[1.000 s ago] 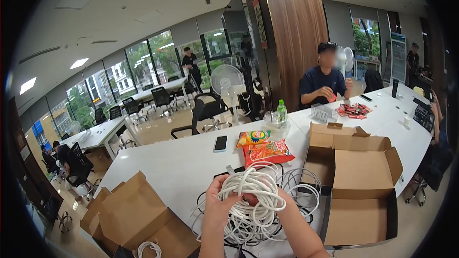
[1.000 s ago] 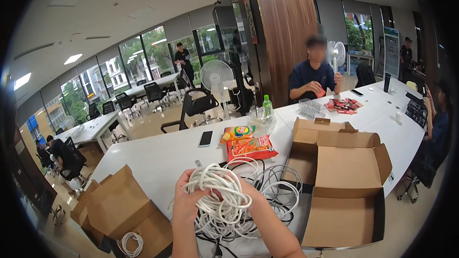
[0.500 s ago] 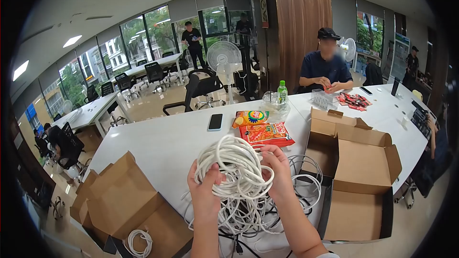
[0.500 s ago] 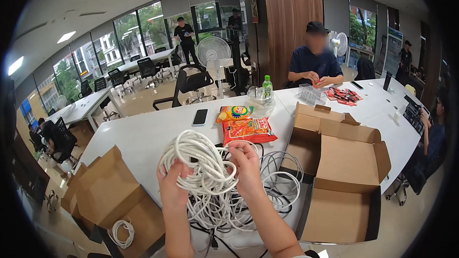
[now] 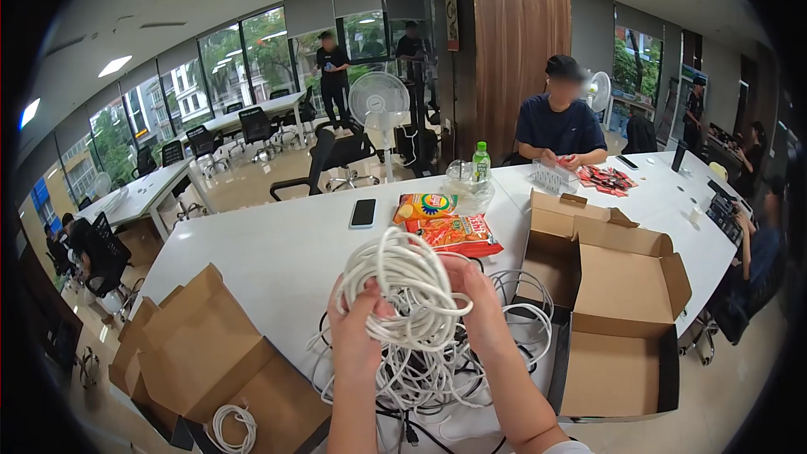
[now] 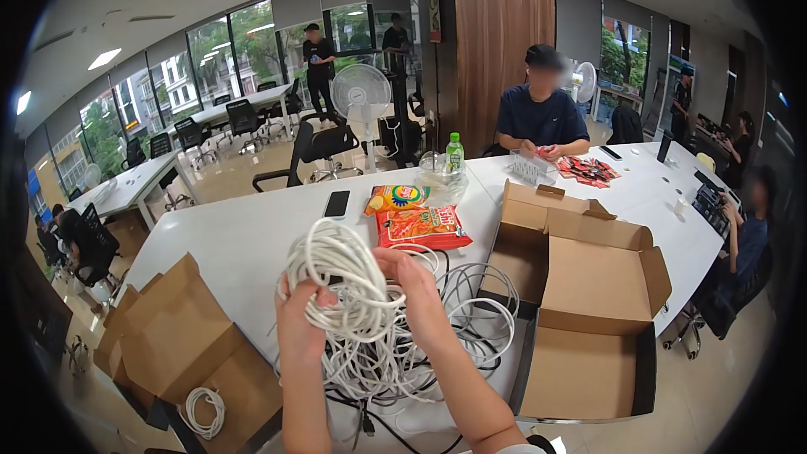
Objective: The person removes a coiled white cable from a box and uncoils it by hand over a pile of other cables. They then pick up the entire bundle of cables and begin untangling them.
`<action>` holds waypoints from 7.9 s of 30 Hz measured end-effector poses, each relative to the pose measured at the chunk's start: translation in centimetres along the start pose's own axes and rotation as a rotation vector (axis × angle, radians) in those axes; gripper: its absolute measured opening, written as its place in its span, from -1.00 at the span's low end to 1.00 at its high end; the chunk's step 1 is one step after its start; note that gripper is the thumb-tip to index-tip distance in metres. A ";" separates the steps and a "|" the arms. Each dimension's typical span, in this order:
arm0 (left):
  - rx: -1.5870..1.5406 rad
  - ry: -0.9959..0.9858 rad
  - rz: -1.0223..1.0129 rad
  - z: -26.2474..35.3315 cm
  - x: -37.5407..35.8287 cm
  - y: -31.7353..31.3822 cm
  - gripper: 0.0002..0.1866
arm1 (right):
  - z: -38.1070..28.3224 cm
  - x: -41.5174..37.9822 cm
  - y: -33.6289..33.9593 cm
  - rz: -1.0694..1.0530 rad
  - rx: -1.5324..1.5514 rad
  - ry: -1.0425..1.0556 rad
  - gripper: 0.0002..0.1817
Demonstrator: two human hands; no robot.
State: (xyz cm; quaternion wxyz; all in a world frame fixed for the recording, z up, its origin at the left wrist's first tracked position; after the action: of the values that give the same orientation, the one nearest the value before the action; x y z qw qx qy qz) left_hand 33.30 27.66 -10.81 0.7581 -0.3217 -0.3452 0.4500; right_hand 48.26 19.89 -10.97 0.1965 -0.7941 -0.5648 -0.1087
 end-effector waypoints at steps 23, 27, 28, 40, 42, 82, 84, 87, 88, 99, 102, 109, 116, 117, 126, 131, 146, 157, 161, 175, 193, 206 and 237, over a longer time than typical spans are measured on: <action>0.315 -0.170 0.021 0.0 -0.5 -0.9 -0.62 | -7.3 -3.4 -2.2 0.359 -0.854 0.582 -0.79; 0.724 -0.419 -0.200 -0.2 -1.5 -2.4 -0.64 | -7.0 -3.1 -2.4 0.411 -1.114 0.572 -0.89; 0.729 -0.409 -0.189 -0.2 -1.8 -2.8 -0.64 | -6.8 -3.1 -2.0 0.418 -1.090 0.551 -0.90; 0.566 -0.180 -0.233 0.7 -2.0 -3.4 -0.52 | -4.4 -3.1 0.4 0.382 -0.398 0.262 -0.82; 0.484 -0.094 -0.238 0.5 -1.8 -3.0 -0.48 | -4.2 -3.0 0.8 0.363 -0.195 0.201 -0.74; 0.322 -0.428 0.136 1.3 -0.2 0.1 -0.63 | -4.5 -2.2 0.2 0.281 -0.383 0.309 -0.75; 0.432 -0.482 0.095 1.0 -0.8 -0.8 -0.61 | -4.5 -2.4 -1.6 0.202 -0.339 0.247 -0.77; 0.606 -0.624 0.020 0.8 -1.3 -1.3 -0.59 | -3.1 -2.6 -2.2 0.126 -0.306 0.021 -0.74; 0.661 -0.680 -0.011 0.7 -1.4 -1.7 -0.59 | -2.8 -2.6 -2.2 0.085 -0.301 -0.080 -0.72; 0.417 -0.444 0.147 -0.2 0.6 1.1 -0.61 | -3.3 -2.2 0.4 -0.200 0.001 0.116 -0.73; 0.150 -0.252 0.175 -0.6 1.1 1.5 -0.68 | -3.7 -1.0 0.7 -0.079 0.415 0.311 -0.72; -0.136 0.126 0.223 -1.4 1.2 2.1 -0.79 | -2.5 -0.3 4.4 0.227 0.583 0.107 -0.63; -0.366 0.332 0.177 -2.4 0.0 -0.9 -0.73 | 1.4 1.2 3.4 -0.005 0.688 -0.293 -0.59; -0.284 0.270 0.074 -1.6 -0.6 -1.6 -0.68 | 1.5 1.3 3.1 -0.083 0.724 -0.280 -0.58; -1.087 0.776 -0.191 -4.0 0.3 1.6 -0.47 | 1.8 0.7 0.6 -0.397 0.570 -0.137 -0.58; -0.739 0.604 -0.152 -4.6 0.4 3.2 -0.56 | 1.1 0.1 1.0 -0.470 0.547 0.043 -0.62; 0.122 0.148 -0.101 -1.6 -2.5 -3.0 -0.58 | -0.5 -1.6 -0.2 -0.155 0.266 -0.116 -0.67; 0.279 -0.112 -0.019 0.2 -2.7 -3.0 -0.57 | -2.3 -2.0 -0.9 0.038 0.243 0.082 -0.27; 0.526 -0.371 0.043 1.2 -2.2 -2.1 -0.63 | -6.5 -4.4 0.5 0.221 -0.306 0.439 -0.56; 0.595 -0.403 -0.023 0.3 -3.1 -2.8 -0.63 | -6.5 -4.4 -3.6 -0.016 -0.939 0.470 -0.45; 0.564 -0.442 0.052 0.8 -1.4 -0.9 -0.59 | -6.4 -3.9 -1.7 0.402 -1.036 0.780 -0.78; -0.226 -0.097 0.315 3.2 1.7 4.0 -0.68 | -4.1 -1.8 8.5 0.849 -0.176 0.355 -0.89; 0.456 -0.086 0.003 0.3 0.5 -0.1 -0.58 | -5.8 -3.6 0.9 0.396 -0.323 0.435 -0.74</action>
State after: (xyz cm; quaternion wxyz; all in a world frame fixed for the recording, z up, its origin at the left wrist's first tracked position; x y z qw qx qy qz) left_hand 33.25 28.12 -10.48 0.7951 -0.1233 -0.2660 0.5310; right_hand 48.17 14.00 -7.38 0.2014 -0.8675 -0.3199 -0.3233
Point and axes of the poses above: each hand's wrist, its own x-axis towards the middle knuckle, its own y-axis out of the back of the hand, z = x × y, the point moved 4 cm from there along x, towards the middle knuckle, and after that the axes turned 11 degrees about -x, right-handed, at the moved point
